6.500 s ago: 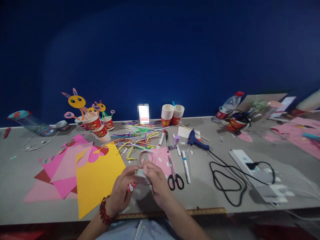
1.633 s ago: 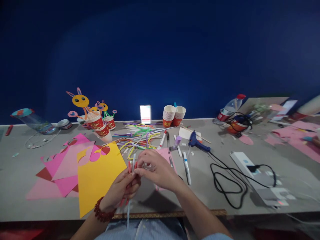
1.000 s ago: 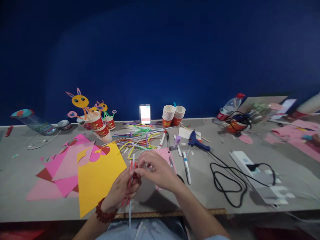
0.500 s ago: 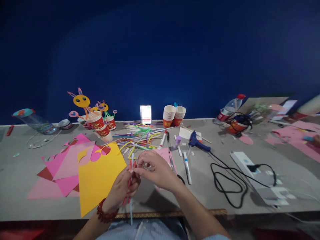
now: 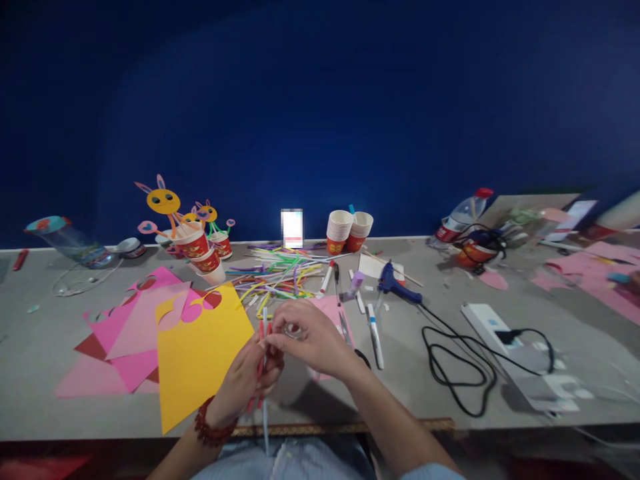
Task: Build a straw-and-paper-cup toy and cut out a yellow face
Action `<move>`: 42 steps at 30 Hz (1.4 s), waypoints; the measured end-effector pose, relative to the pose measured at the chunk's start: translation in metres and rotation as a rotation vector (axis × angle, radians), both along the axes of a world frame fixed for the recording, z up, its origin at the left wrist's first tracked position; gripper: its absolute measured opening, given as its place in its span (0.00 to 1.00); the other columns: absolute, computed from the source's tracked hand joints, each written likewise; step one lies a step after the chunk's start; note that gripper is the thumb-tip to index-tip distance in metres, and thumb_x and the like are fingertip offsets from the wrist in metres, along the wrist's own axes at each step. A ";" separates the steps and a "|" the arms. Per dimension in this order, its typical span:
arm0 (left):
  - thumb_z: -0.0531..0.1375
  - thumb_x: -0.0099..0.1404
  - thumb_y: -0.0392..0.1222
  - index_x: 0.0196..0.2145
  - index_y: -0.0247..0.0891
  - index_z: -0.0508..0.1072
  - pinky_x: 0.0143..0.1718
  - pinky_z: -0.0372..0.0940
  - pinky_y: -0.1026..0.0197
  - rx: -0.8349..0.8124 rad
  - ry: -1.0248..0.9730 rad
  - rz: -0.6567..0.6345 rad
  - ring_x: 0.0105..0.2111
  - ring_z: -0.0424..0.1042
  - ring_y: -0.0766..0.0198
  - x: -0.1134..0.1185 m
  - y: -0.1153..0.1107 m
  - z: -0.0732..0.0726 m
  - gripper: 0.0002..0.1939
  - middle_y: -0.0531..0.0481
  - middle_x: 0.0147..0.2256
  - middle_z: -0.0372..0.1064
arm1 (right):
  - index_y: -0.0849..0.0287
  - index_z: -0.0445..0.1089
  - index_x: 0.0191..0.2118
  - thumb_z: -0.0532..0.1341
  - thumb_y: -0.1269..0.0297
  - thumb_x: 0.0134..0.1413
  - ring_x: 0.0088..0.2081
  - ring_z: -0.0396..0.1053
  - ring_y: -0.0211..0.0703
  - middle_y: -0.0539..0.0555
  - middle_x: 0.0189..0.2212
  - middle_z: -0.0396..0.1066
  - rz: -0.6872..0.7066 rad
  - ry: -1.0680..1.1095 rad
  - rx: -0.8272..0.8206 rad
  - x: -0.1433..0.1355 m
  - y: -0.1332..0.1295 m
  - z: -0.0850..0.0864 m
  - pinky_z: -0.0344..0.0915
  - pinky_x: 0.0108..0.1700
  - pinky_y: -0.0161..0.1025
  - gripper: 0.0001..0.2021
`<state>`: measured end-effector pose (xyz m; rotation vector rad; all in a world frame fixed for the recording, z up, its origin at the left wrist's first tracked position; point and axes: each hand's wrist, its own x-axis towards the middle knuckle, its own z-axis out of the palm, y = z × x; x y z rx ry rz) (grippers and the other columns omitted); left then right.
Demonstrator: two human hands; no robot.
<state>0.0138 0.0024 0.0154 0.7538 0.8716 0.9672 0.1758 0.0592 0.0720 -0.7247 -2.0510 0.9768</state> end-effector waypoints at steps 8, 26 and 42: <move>0.60 0.60 0.64 0.33 0.41 0.61 0.14 0.41 0.71 0.019 0.015 -0.003 0.14 0.44 0.77 0.000 0.001 0.004 0.23 0.62 0.21 0.54 | 0.56 0.72 0.32 0.64 0.61 0.62 0.43 0.71 0.46 0.53 0.35 0.74 0.017 0.034 -0.025 -0.003 0.002 -0.006 0.65 0.49 0.43 0.08; 0.59 0.61 0.63 0.31 0.40 0.62 0.13 0.41 0.71 0.034 0.031 0.039 0.14 0.42 0.76 0.001 0.000 0.004 0.23 0.63 0.19 0.50 | 0.57 0.70 0.30 0.65 0.64 0.61 0.43 0.70 0.45 0.52 0.35 0.72 0.024 0.051 -0.109 -0.003 0.003 -0.002 0.64 0.49 0.41 0.08; 0.60 0.61 0.63 0.30 0.39 0.62 0.12 0.42 0.73 0.029 -0.049 -0.024 0.14 0.41 0.77 0.000 0.001 0.005 0.23 0.64 0.19 0.50 | 0.57 0.70 0.30 0.65 0.62 0.61 0.40 0.69 0.44 0.51 0.34 0.72 0.022 -0.032 -0.041 -0.002 0.009 0.004 0.64 0.47 0.40 0.09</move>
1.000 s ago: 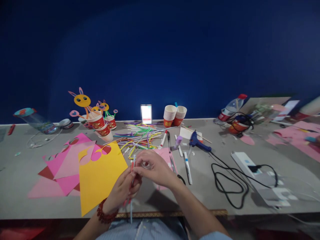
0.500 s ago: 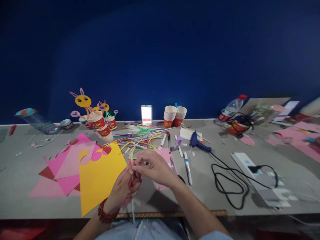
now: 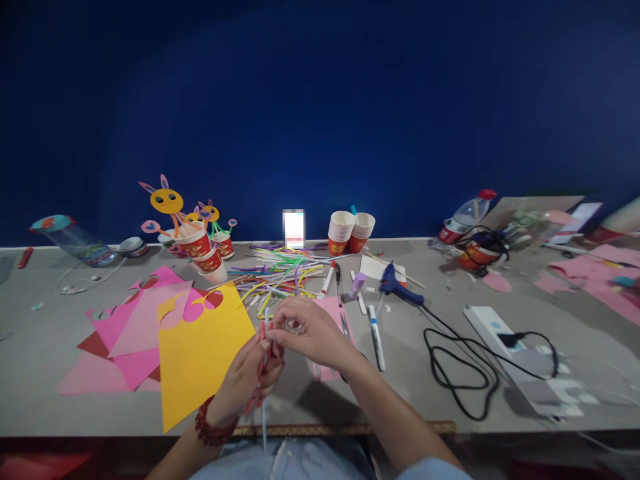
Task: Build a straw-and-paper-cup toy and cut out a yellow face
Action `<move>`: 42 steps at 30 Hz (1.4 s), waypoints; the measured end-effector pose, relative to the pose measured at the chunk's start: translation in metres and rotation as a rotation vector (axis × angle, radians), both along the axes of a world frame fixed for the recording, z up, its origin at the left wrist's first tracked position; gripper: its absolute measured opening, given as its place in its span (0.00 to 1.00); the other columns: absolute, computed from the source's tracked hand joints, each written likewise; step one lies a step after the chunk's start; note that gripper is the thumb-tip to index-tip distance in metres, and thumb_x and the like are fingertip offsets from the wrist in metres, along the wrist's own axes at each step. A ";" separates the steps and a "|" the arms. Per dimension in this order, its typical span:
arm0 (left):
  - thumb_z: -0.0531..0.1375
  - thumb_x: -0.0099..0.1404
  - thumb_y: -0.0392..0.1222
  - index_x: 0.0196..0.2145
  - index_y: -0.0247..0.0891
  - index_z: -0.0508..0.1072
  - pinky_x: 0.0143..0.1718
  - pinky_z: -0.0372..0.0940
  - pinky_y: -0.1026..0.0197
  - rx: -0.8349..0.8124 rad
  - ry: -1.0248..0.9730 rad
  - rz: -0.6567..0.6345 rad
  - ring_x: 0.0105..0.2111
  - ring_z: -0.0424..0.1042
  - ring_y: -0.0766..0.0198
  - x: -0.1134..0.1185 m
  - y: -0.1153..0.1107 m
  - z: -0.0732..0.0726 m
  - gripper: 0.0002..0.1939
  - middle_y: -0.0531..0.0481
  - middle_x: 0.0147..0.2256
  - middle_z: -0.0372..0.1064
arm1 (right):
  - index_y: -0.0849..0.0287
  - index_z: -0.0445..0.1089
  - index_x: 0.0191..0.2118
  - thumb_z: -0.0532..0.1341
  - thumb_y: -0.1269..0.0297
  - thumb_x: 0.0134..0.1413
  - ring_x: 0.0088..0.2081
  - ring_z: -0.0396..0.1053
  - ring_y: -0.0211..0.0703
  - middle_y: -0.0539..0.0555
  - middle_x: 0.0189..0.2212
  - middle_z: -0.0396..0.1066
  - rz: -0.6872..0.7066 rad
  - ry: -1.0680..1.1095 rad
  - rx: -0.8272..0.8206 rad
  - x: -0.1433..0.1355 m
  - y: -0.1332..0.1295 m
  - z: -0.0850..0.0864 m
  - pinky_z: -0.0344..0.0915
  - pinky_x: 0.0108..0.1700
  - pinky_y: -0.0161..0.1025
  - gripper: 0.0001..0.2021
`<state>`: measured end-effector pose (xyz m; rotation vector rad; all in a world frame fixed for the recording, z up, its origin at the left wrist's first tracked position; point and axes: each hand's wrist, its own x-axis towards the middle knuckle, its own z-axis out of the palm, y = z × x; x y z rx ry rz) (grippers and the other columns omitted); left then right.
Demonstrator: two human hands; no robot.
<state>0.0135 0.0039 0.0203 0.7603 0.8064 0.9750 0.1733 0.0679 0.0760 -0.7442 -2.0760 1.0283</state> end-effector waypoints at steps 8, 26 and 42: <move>0.59 0.62 0.62 0.31 0.39 0.62 0.13 0.42 0.72 0.001 0.008 -0.004 0.14 0.41 0.77 0.000 -0.001 -0.001 0.22 0.63 0.20 0.51 | 0.57 0.70 0.29 0.65 0.63 0.61 0.39 0.70 0.43 0.50 0.33 0.72 -0.027 -0.024 0.035 -0.001 0.000 -0.001 0.63 0.45 0.39 0.09; 0.59 0.61 0.64 0.30 0.41 0.60 0.14 0.39 0.70 -0.024 0.060 0.027 0.15 0.42 0.76 0.000 -0.001 -0.008 0.23 0.61 0.21 0.53 | 0.56 0.70 0.31 0.65 0.64 0.61 0.45 0.68 0.46 0.52 0.39 0.72 -0.071 -0.140 0.136 -0.001 -0.011 0.008 0.61 0.48 0.42 0.07; 0.59 0.62 0.63 0.30 0.40 0.59 0.13 0.41 0.72 0.043 0.048 0.012 0.14 0.43 0.77 0.000 -0.004 -0.001 0.23 0.64 0.19 0.50 | 0.56 0.69 0.32 0.64 0.63 0.62 0.43 0.68 0.46 0.53 0.37 0.73 -0.147 -0.195 0.211 -0.004 -0.014 0.010 0.61 0.46 0.42 0.07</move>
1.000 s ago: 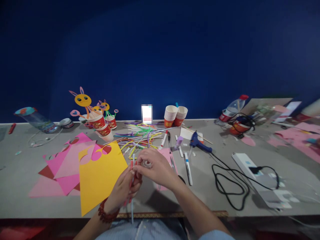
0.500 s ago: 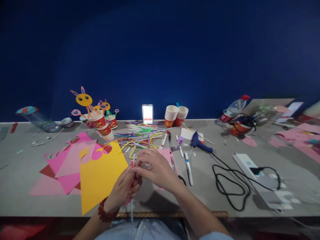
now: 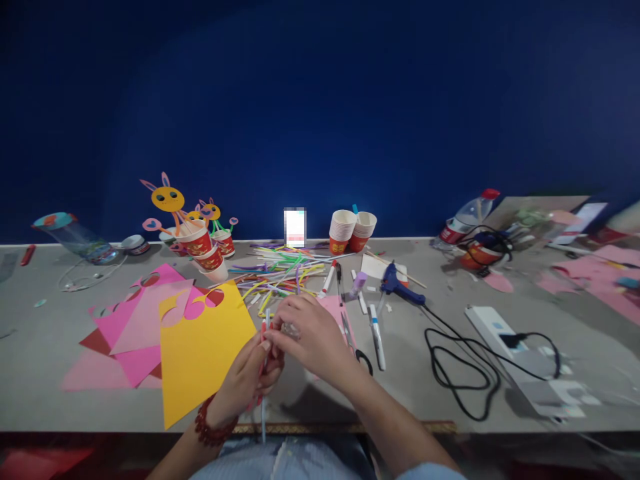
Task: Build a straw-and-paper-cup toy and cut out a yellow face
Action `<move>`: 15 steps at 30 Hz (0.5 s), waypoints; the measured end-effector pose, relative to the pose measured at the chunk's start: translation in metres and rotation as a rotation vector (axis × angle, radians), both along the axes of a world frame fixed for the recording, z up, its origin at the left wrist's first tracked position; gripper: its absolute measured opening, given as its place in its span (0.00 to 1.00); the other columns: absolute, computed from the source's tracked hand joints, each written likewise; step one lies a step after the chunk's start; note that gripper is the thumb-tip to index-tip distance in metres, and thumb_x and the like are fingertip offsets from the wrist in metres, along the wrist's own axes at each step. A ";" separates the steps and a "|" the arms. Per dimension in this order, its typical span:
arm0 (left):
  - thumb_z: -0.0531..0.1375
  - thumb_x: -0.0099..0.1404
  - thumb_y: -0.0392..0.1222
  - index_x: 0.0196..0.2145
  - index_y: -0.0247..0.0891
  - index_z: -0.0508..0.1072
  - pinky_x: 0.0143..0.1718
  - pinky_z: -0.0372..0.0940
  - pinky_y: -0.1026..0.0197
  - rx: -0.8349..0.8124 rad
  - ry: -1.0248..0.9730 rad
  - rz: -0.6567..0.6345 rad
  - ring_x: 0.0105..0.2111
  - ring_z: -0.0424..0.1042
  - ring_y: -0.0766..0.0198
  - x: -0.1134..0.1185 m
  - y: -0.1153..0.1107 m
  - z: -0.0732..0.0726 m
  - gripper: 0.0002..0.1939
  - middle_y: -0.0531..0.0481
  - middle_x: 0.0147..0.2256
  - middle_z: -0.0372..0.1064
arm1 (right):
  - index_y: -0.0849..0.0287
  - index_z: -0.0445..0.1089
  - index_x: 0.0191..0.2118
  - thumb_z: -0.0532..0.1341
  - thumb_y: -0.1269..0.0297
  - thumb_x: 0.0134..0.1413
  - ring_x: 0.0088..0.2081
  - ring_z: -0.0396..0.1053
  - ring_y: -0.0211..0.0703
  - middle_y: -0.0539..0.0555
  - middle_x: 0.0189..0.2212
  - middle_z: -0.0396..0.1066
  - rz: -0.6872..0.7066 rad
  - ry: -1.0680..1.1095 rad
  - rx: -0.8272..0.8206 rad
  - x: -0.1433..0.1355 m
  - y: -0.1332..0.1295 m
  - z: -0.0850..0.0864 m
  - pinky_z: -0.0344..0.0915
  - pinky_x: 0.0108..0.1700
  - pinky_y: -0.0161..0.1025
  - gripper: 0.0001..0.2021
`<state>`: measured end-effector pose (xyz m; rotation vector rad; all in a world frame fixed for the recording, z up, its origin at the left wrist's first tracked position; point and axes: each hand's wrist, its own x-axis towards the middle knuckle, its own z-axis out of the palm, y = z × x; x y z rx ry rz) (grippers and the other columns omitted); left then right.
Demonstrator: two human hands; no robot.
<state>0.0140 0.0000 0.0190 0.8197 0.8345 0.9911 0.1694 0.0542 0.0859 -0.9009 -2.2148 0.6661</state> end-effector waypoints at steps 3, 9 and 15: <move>0.58 0.64 0.62 0.30 0.40 0.60 0.13 0.41 0.72 0.025 -0.011 0.000 0.14 0.43 0.77 -0.002 0.000 -0.002 0.22 0.64 0.20 0.50 | 0.56 0.68 0.32 0.65 0.62 0.61 0.42 0.68 0.47 0.53 0.36 0.73 -0.019 -0.017 0.015 -0.002 0.000 -0.003 0.61 0.46 0.43 0.09; 0.58 0.64 0.59 0.29 0.39 0.60 0.13 0.42 0.71 0.037 -0.021 0.005 0.14 0.43 0.77 -0.005 0.001 -0.001 0.20 0.63 0.20 0.52 | 0.56 0.68 0.34 0.64 0.58 0.62 0.42 0.68 0.48 0.54 0.36 0.73 -0.053 -0.028 0.025 -0.004 0.000 -0.007 0.62 0.44 0.43 0.09; 0.59 0.63 0.58 0.29 0.40 0.60 0.14 0.43 0.71 0.017 -0.016 -0.007 0.14 0.42 0.77 -0.006 -0.001 -0.003 0.19 0.63 0.20 0.50 | 0.55 0.70 0.40 0.65 0.58 0.61 0.45 0.68 0.50 0.55 0.42 0.74 -0.031 -0.023 0.019 -0.001 -0.002 -0.001 0.63 0.46 0.44 0.08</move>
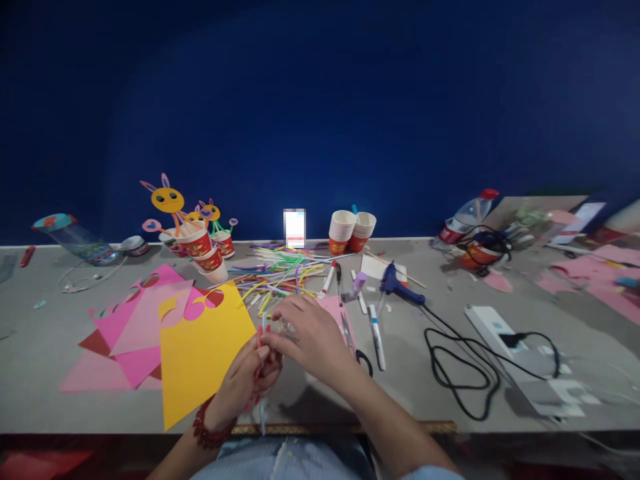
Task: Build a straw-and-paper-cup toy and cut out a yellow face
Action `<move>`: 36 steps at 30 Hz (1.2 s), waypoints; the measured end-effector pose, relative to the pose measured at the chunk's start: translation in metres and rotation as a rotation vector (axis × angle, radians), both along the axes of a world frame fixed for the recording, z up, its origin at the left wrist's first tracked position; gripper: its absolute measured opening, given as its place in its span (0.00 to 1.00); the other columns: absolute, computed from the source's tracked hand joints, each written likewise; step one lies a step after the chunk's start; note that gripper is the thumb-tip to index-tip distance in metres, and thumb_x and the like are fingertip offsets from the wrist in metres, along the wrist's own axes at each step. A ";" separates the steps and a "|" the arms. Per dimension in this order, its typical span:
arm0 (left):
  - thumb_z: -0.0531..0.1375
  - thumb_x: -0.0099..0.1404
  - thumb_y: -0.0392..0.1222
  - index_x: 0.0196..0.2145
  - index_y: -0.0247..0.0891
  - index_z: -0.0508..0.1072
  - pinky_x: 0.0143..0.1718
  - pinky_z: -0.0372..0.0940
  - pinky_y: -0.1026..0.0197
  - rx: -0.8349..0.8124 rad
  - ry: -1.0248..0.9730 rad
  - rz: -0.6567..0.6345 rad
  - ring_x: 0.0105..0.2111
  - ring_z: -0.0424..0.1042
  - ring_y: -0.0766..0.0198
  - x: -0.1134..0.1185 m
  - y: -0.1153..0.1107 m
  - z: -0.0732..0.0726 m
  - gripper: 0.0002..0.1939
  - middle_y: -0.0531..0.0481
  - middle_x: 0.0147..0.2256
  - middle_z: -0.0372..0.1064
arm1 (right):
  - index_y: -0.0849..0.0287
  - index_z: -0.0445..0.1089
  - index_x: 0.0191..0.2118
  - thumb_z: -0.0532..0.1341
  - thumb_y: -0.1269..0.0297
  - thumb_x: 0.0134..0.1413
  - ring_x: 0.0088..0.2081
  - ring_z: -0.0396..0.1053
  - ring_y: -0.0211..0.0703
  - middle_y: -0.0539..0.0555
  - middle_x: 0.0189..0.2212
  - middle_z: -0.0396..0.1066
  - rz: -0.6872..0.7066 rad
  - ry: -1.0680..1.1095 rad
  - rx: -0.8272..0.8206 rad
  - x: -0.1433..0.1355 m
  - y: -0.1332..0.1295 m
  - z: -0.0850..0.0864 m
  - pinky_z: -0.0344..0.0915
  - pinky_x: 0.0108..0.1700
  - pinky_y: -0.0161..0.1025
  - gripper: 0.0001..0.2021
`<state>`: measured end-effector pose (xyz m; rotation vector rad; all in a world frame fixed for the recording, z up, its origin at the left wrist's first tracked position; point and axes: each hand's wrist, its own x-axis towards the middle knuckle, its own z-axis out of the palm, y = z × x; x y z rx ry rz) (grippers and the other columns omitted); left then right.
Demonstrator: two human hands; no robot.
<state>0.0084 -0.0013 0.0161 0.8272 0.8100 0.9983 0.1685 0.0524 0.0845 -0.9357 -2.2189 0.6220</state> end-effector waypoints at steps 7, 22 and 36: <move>0.54 0.65 0.64 0.30 0.39 0.64 0.14 0.42 0.68 0.015 0.057 0.058 0.14 0.41 0.75 0.002 -0.002 0.003 0.23 0.63 0.18 0.47 | 0.55 0.70 0.38 0.64 0.61 0.62 0.45 0.69 0.48 0.55 0.40 0.73 0.017 0.082 -0.008 0.001 0.001 -0.005 0.63 0.47 0.44 0.05; 0.51 0.66 0.64 0.29 0.36 0.69 0.14 0.42 0.68 0.029 0.009 0.054 0.14 0.41 0.75 -0.001 0.000 0.000 0.27 0.60 0.17 0.52 | 0.53 0.73 0.41 0.67 0.60 0.59 0.48 0.69 0.49 0.55 0.43 0.72 0.104 0.274 -0.077 0.002 0.001 -0.012 0.66 0.51 0.45 0.07; 0.52 0.65 0.63 0.24 0.34 0.71 0.15 0.42 0.67 0.029 0.090 -0.002 0.13 0.43 0.74 -0.003 0.000 0.004 0.29 0.58 0.14 0.51 | 0.54 0.75 0.48 0.64 0.65 0.62 0.52 0.67 0.44 0.55 0.47 0.66 0.412 0.246 -0.306 0.010 0.013 0.002 0.64 0.57 0.43 0.10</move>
